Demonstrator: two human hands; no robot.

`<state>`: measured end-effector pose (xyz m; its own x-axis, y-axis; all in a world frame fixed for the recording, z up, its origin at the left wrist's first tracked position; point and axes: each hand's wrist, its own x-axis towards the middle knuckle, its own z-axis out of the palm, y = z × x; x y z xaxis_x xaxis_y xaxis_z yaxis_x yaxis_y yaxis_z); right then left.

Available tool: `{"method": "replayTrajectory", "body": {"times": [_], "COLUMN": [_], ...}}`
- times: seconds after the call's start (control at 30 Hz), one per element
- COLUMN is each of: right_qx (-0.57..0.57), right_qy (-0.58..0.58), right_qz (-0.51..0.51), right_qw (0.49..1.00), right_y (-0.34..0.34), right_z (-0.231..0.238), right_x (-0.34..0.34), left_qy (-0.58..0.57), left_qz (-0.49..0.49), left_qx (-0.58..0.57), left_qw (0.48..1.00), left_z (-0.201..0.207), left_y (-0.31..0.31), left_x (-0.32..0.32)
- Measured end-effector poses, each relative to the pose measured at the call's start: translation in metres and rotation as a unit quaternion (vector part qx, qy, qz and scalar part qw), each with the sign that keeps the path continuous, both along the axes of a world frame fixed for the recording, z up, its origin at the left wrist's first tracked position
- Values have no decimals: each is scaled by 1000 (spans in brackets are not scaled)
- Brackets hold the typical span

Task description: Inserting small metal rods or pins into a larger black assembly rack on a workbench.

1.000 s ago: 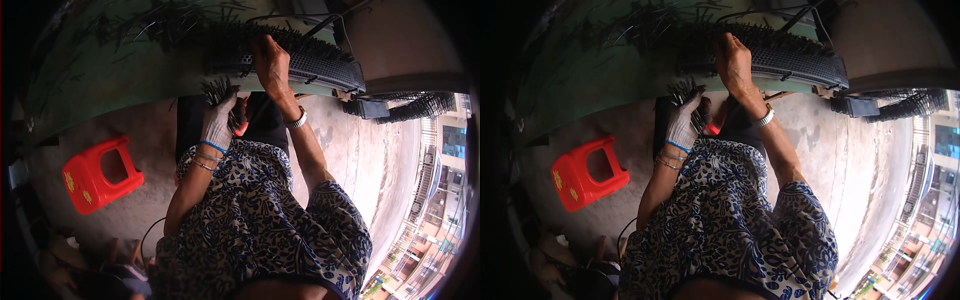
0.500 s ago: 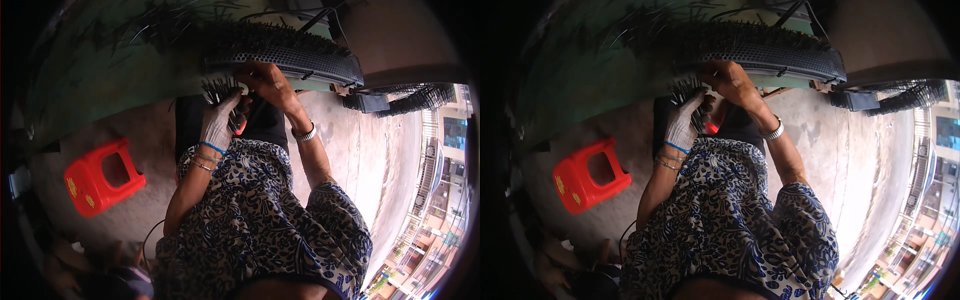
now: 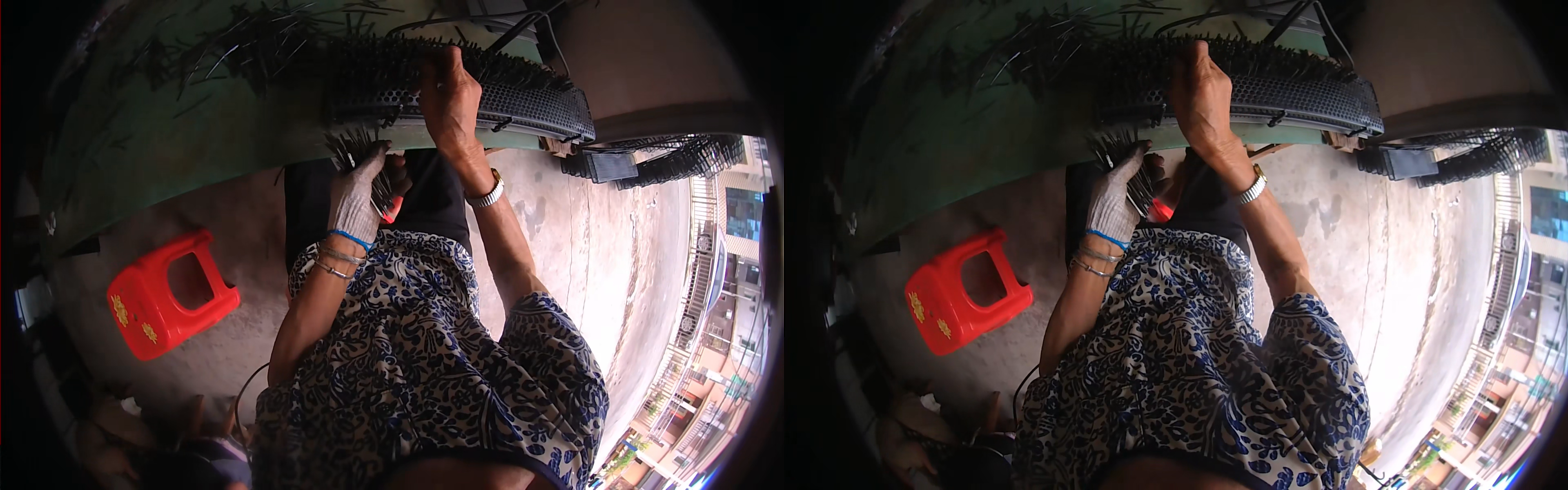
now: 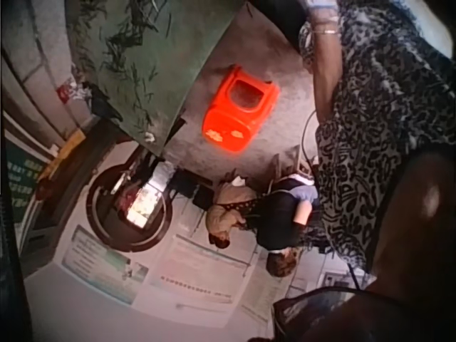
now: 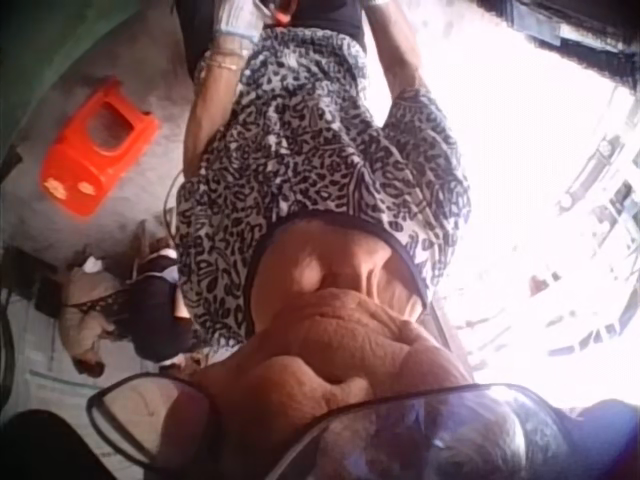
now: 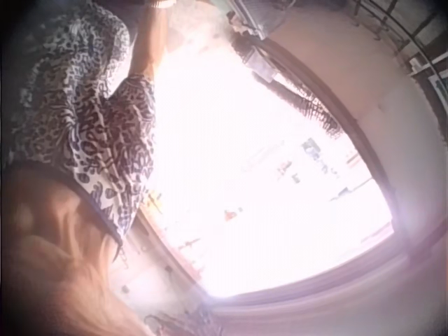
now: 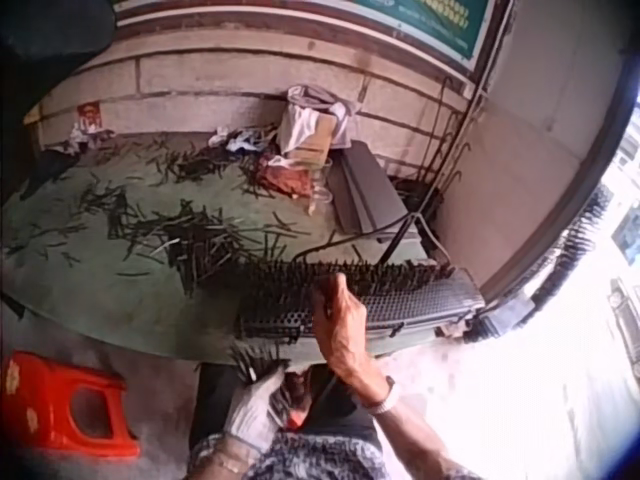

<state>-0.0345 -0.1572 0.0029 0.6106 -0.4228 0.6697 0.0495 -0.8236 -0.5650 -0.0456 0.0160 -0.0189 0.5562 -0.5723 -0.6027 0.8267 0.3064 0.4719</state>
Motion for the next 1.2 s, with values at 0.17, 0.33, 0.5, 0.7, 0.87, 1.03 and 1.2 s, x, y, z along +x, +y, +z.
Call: {"method": "replayTrajectory", "body": {"times": [0.17, 0.33, 0.5, 0.7, 0.87, 1.03, 1.2], "right_qx": [-68, -8, -90, -127, 185, 308, 98], "right_qy": [8, 57, 137, 153, 309, 207, 9], "right_qz": [-1, 18, 10, 13, 194, 192, 29], "right_qw": [998, 998, 986, 980, 912, 909, 995], "right_y": [-2, -1, 2, -3, 6, 15, 3], "right_z": [4, 1, -1, -10, 16, 19, 7], "right_x": [4, 4, 9, 2, -34, -41, -13], "left_qy": [1, -42, -41, -10, -26, -9, 23], "left_qz": [16, 4, 13, 10, -5, 0, 22], "left_qx": [1, -13, -19, 4, 1, -37, -48], "left_qw": [1000, 999, 999, 1000, 1000, 999, 998], "left_z": [-3, -6, -1, 6, 5, 1, -3], "left_y": [2, 4, 3, -1, 3, 3, -5], "left_x": [-1, -1, 0, -1, -1, 0, -2]}}
